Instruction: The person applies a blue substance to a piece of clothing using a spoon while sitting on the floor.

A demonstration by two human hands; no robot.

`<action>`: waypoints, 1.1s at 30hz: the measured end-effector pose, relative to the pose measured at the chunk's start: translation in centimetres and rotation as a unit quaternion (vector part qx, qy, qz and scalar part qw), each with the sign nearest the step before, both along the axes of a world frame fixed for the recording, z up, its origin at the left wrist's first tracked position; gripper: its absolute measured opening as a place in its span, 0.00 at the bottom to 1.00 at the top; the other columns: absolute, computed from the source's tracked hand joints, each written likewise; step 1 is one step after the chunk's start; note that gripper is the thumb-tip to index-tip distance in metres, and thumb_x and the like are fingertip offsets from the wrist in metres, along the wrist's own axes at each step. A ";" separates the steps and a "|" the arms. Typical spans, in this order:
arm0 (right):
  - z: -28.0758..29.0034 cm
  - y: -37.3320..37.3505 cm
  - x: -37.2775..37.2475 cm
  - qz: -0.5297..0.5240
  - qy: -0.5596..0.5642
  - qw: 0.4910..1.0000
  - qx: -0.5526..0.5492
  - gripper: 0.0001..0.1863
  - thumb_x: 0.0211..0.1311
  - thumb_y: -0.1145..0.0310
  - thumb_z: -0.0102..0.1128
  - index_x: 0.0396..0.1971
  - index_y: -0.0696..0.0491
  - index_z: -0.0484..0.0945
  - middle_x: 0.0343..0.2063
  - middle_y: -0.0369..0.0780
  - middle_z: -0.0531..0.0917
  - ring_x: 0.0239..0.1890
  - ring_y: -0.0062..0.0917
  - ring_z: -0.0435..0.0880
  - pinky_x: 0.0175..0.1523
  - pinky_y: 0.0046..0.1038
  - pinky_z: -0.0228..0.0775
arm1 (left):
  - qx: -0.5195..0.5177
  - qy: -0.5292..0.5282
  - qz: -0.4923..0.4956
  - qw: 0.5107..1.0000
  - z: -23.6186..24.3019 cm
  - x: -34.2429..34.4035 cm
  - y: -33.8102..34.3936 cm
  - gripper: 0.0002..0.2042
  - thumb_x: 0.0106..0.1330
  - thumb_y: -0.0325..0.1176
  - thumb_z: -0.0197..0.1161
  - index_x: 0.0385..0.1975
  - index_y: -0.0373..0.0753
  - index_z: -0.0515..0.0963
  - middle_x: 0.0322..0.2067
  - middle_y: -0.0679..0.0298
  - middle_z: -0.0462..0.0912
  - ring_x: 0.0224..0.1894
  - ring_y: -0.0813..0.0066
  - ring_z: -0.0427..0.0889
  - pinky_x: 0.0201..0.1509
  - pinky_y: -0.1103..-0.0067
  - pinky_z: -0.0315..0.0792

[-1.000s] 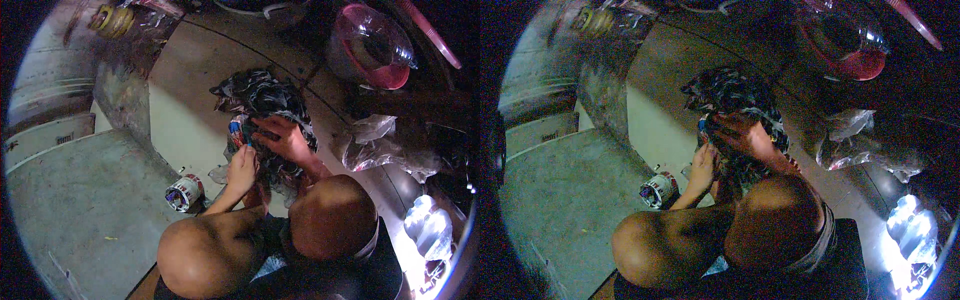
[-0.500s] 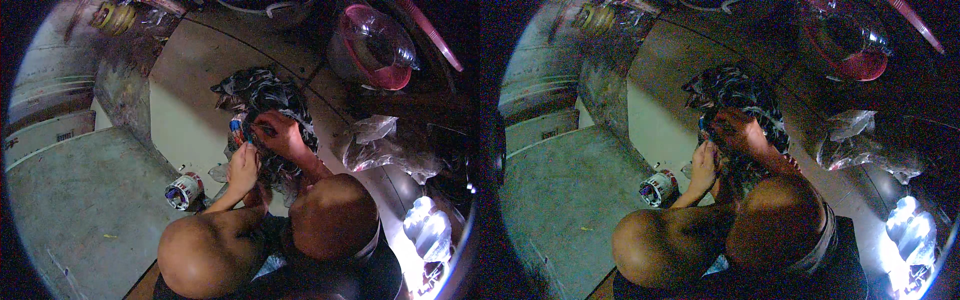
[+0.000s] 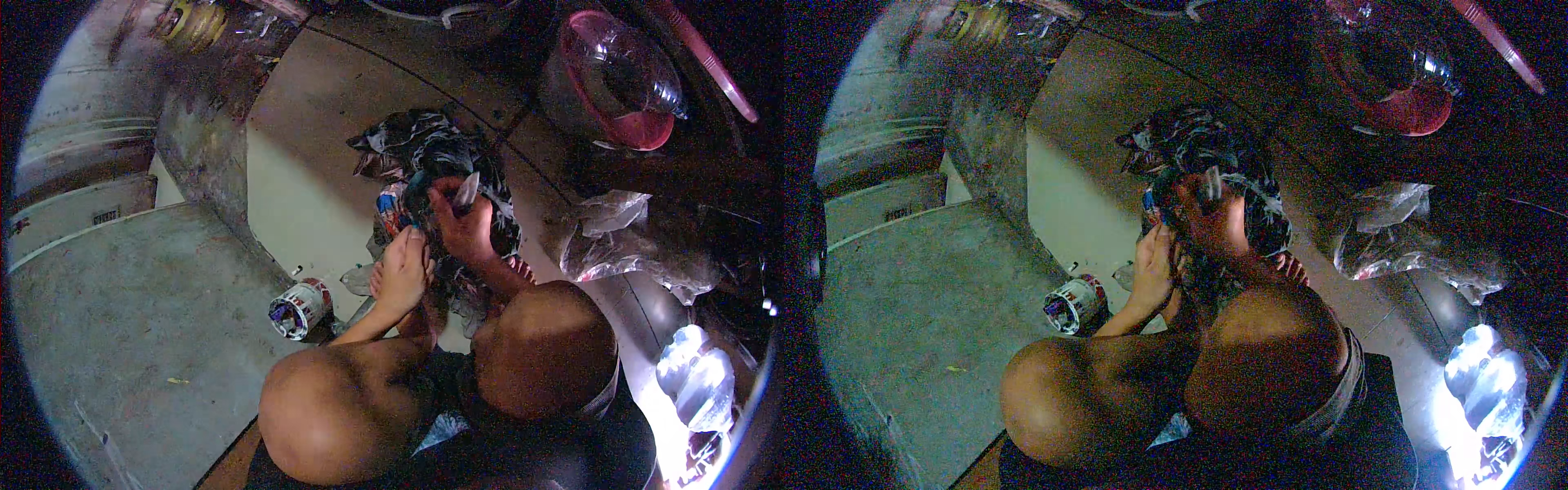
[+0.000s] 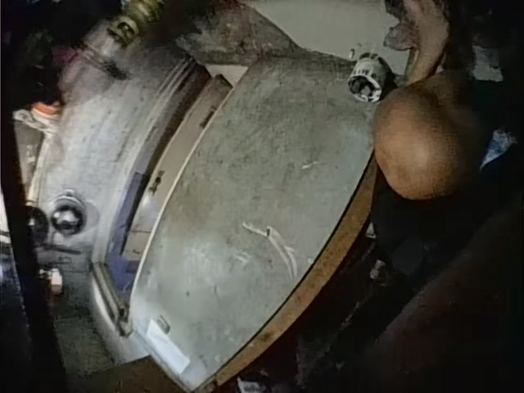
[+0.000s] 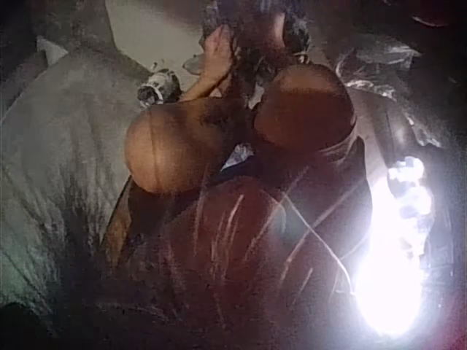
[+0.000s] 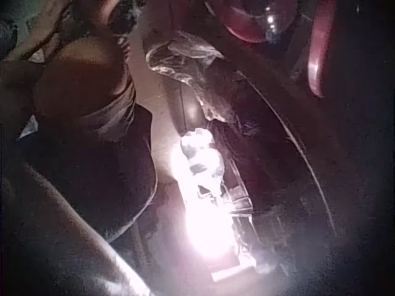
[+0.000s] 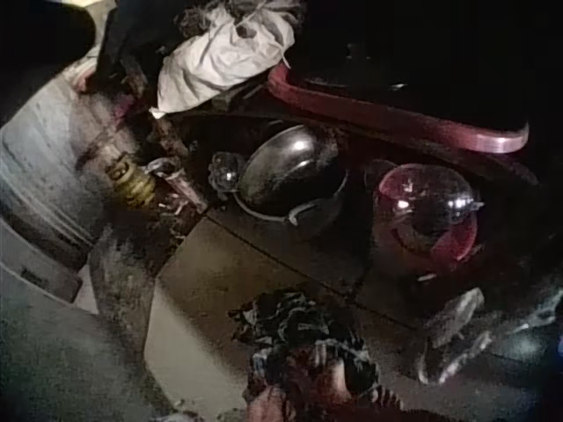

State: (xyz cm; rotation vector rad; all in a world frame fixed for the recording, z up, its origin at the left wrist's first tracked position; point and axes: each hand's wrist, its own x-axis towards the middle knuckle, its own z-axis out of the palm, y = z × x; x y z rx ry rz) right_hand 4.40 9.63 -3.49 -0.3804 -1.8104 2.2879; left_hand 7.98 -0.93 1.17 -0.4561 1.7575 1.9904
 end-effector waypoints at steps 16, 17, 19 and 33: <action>1.0 2.5 -0.7 0.077 0.088 0.951 0.286 0.14 0.46 0.71 0.69 0.36 0.53 0.79 0.26 0.37 0.80 0.27 0.22 0.78 0.35 0.23 0.71 | -0.179 0.058 -0.080 0.979 -2.5 0.2 -1.4 0.16 0.70 0.41 0.41 0.24 0.37 0.65 0.14 0.67 0.65 0.16 0.79 0.65 0.21 0.79 0.59; 0.6 2.5 -0.4 0.071 0.086 0.951 0.287 0.14 0.46 0.72 0.68 0.36 0.53 0.80 0.28 0.39 0.81 0.30 0.24 0.79 0.36 0.25 0.72 | -0.164 0.037 -0.077 0.983 -2.5 0.3 -1.4 0.16 0.69 0.41 0.41 0.23 0.36 0.65 0.14 0.66 0.66 0.17 0.78 0.66 0.22 0.77 0.60; -0.2 2.4 -0.2 0.063 0.084 0.953 0.286 0.13 0.46 0.72 0.68 0.35 0.53 0.80 0.30 0.41 0.82 0.32 0.27 0.81 0.38 0.26 0.73 | -0.153 0.030 -0.073 0.985 -2.5 0.3 -1.4 0.16 0.69 0.40 0.41 0.23 0.36 0.65 0.14 0.66 0.66 0.16 0.78 0.66 0.22 0.77 0.60; -2.3 5.2 -0.5 0.004 -0.061 0.989 -0.135 0.07 0.57 0.70 0.57 0.30 0.58 0.78 0.27 0.36 0.80 0.28 0.17 0.75 0.32 0.23 0.68 | 0.053 -0.129 0.001 0.990 -0.6 0.2 -0.5 0.13 0.70 0.41 0.42 0.25 0.42 0.63 0.12 0.73 0.57 0.11 0.84 0.57 0.12 0.83 0.52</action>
